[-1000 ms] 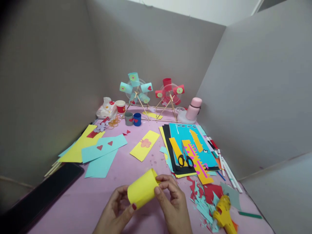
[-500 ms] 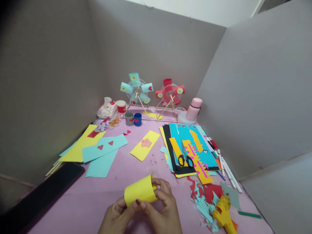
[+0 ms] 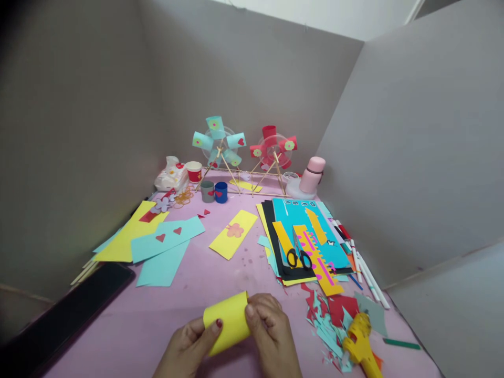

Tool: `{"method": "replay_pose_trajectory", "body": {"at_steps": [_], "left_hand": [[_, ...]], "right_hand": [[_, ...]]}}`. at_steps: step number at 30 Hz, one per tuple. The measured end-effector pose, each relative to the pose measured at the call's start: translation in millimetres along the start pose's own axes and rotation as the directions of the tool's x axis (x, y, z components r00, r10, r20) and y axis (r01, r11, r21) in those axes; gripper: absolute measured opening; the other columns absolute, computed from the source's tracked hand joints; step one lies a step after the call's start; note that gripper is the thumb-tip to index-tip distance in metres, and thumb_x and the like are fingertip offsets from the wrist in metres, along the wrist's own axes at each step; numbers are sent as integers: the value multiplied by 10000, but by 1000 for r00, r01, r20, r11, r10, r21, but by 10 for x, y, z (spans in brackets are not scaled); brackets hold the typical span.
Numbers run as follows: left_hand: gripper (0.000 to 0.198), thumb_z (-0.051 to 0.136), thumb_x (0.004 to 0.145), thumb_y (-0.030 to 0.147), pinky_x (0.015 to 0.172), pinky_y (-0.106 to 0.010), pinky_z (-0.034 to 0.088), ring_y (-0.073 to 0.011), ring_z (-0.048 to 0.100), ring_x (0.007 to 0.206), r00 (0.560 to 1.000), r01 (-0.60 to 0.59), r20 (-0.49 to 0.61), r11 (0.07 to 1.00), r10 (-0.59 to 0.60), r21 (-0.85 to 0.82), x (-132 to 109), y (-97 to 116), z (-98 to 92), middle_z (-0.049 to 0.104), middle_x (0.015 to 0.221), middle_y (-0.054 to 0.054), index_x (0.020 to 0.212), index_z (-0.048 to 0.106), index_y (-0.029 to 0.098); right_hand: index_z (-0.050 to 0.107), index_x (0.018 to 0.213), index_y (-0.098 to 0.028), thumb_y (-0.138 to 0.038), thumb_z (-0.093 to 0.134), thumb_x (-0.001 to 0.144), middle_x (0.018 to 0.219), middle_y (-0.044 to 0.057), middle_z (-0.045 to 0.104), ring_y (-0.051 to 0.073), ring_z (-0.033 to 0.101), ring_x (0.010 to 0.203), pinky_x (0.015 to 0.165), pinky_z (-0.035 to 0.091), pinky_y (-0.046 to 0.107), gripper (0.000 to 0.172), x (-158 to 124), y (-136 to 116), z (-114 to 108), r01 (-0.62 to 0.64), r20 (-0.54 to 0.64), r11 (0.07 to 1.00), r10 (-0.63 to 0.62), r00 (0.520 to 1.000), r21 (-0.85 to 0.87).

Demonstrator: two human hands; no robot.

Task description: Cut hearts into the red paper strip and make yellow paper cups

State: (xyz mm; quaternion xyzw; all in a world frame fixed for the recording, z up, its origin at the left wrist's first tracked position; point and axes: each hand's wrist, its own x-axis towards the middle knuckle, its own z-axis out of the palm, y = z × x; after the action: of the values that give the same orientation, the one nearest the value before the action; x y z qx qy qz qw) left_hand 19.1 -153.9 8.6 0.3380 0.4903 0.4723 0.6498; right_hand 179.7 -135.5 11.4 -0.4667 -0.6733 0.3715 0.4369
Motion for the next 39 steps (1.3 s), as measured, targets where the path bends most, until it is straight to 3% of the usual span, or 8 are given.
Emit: {"method": "replay_pose_trajectory", "body": {"at_steps": [5,10,12,15,20,27,35,39], "left_hand": [[466,655,748,565,774,-336,501,-254,652,785,997,-17,70,1000,17,-9,13,33,-46,730,780,-86,852,755,122],[406,727,684,531,747,-290,482,-233,632,768,999,-49,-1,994,49,99,22,-15,-123,722,777,-79,741,711,129],[418,675,730,545,723,-277,476,-225,622,748,999,-48,-11,989,50,137,11,-17,-139,711,752,-70,724,704,128],[427,603,788,553,755,-280,474,-226,622,785,996,-93,2,980,94,176,-13,10,-130,709,805,-65,799,709,139],[368,632,770,527,791,-271,465,-234,624,834,974,-208,-32,941,224,267,-44,15,-70,699,825,-65,752,700,166],[338,614,807,480,778,-260,473,-229,636,841,972,-231,39,919,231,320,-32,-10,-145,683,819,-60,844,733,165],[470,529,840,562,792,-278,486,-243,616,856,984,-177,43,929,173,326,-6,128,-180,701,911,-85,936,717,142],[460,588,802,555,800,-286,498,-258,622,879,984,-174,3,952,179,251,32,153,-174,710,896,-85,954,713,139]], "right_hand": [[572,706,-198,-389,540,902,806,46,628,216,599,841,785,478,319,276,-46,42,-9,-27,57,999,28,998,-19],[572,665,-194,-401,490,922,763,46,611,216,578,807,752,463,300,340,-96,62,23,-147,-2,989,147,989,14],[613,686,-186,-413,451,938,766,54,620,218,578,789,723,463,293,377,-106,61,30,-180,8,982,180,984,60],[678,789,-179,-411,463,932,844,73,665,227,599,816,735,469,296,348,-106,55,39,-198,33,970,195,980,138],[711,983,-194,-344,672,803,956,80,703,258,626,901,799,482,321,238,-102,26,119,-194,41,963,190,981,186],[742,945,-213,-390,544,901,936,92,699,257,616,914,818,472,345,269,-135,-32,170,-139,26,964,137,990,225],[719,852,-202,-498,404,949,845,56,680,218,609,834,753,456,273,443,-181,70,99,-238,-68,917,273,960,321],[682,835,-189,-429,536,900,849,59,661,224,610,848,766,465,290,289,-168,76,79,-190,-25,954,201,979,234]]}}
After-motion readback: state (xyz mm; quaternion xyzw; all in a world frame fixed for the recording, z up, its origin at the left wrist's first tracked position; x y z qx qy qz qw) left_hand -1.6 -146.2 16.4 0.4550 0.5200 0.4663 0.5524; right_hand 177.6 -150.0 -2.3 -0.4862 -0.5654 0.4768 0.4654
